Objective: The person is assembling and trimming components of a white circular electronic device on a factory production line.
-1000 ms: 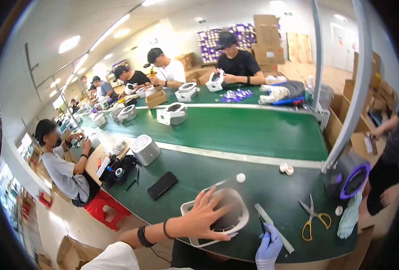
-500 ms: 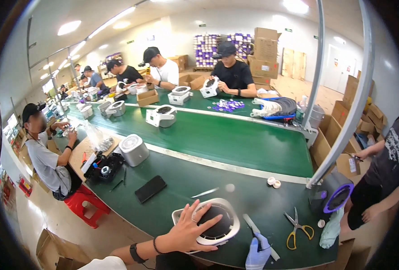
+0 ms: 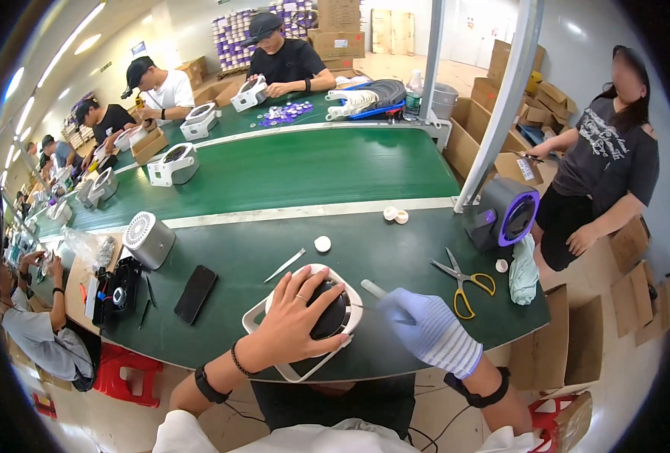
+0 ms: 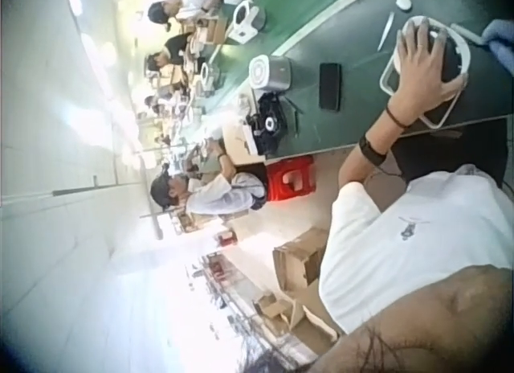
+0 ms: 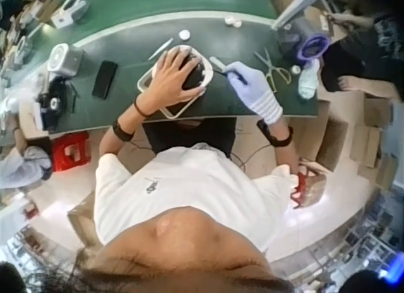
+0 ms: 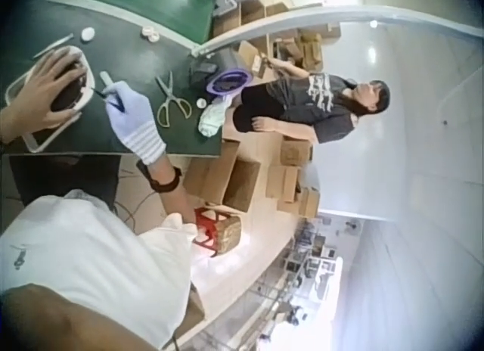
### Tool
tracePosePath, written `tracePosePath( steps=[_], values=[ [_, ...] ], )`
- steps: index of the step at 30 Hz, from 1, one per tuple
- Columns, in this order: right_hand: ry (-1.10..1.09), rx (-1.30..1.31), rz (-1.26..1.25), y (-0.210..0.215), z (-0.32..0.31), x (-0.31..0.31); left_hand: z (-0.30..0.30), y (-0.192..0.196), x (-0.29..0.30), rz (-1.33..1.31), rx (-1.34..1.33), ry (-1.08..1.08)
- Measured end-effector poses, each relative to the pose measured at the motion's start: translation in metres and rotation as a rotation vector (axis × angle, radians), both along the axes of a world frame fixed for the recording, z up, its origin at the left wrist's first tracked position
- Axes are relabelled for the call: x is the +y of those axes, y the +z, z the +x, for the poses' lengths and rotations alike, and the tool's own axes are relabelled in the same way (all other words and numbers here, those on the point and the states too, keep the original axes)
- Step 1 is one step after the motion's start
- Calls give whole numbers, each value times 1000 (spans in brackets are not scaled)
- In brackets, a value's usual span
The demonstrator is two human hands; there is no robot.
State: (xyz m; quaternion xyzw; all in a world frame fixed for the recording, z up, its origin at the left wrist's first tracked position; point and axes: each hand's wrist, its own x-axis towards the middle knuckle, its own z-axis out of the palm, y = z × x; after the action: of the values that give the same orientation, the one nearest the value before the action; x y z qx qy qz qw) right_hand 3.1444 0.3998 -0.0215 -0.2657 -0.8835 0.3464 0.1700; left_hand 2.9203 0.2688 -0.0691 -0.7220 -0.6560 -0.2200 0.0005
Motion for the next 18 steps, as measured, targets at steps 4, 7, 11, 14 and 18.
tracePosePath(
  steps=[4, 7, 11, 14, 18],
  values=[
    [36, -126, 61, 6, -12, 3, 1, -3, -4, 57, 6, 38],
    [73, -334, 134, 18, -20, 9, 0, -4, -1, 54, 1, 43],
    [94, -526, 209, 34, -32, 11, -4, -4, -2, 61, -30, 26],
    [86, -653, 243, 49, -38, 13, -4, -6, -1, 57, -42, 32],
    [58, -644, 287, 59, -44, 15, -5, 1, 2, 41, -72, 21]
  ],
)
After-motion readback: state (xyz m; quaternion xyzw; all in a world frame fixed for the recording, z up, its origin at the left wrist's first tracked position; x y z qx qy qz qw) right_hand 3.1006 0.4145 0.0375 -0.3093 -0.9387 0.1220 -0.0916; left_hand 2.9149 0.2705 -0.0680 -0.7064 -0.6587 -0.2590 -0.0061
